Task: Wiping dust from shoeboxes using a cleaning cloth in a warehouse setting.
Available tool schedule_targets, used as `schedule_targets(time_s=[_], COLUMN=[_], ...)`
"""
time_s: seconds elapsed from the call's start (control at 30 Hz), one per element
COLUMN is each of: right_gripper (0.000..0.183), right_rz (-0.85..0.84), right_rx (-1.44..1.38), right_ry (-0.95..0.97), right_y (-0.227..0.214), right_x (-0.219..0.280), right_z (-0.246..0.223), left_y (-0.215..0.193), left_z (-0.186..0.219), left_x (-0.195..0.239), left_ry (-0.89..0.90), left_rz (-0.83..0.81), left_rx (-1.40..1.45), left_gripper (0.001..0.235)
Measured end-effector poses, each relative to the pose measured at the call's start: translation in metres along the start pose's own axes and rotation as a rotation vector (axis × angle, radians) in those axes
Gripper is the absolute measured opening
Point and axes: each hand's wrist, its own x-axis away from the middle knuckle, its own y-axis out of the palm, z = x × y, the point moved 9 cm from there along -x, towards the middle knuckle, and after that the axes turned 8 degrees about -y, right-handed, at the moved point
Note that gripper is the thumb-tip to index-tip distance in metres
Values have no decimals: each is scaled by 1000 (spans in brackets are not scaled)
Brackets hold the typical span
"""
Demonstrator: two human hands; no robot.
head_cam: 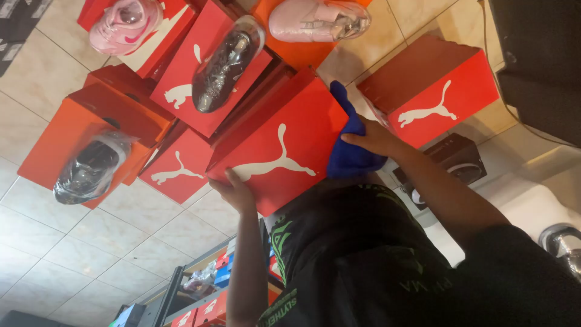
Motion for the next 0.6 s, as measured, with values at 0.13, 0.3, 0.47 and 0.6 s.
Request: schedule_targets(time_s=[0.13, 0.3, 0.47, 0.6], right_gripper=[79, 76, 79, 93], right_rz=[24, 65, 38, -10], right_rx=[3, -86, -205, -336], right_ry=[-2, -268, -331, 6], right_y=[-1, -10, 0, 14], right_x=[-29, -121, -105, -37], right_z=[-19, -74, -37, 46], left_y=[0, -1, 1, 2], left_z=[1, 5, -4, -12], left_x=[-2, 1, 0, -6], left_ry=[19, 40, 24, 9], left_rz=[-9, 3, 21, 42], left_rx=[-8, -22, -1, 4], left_gripper=[71, 72, 70, 71])
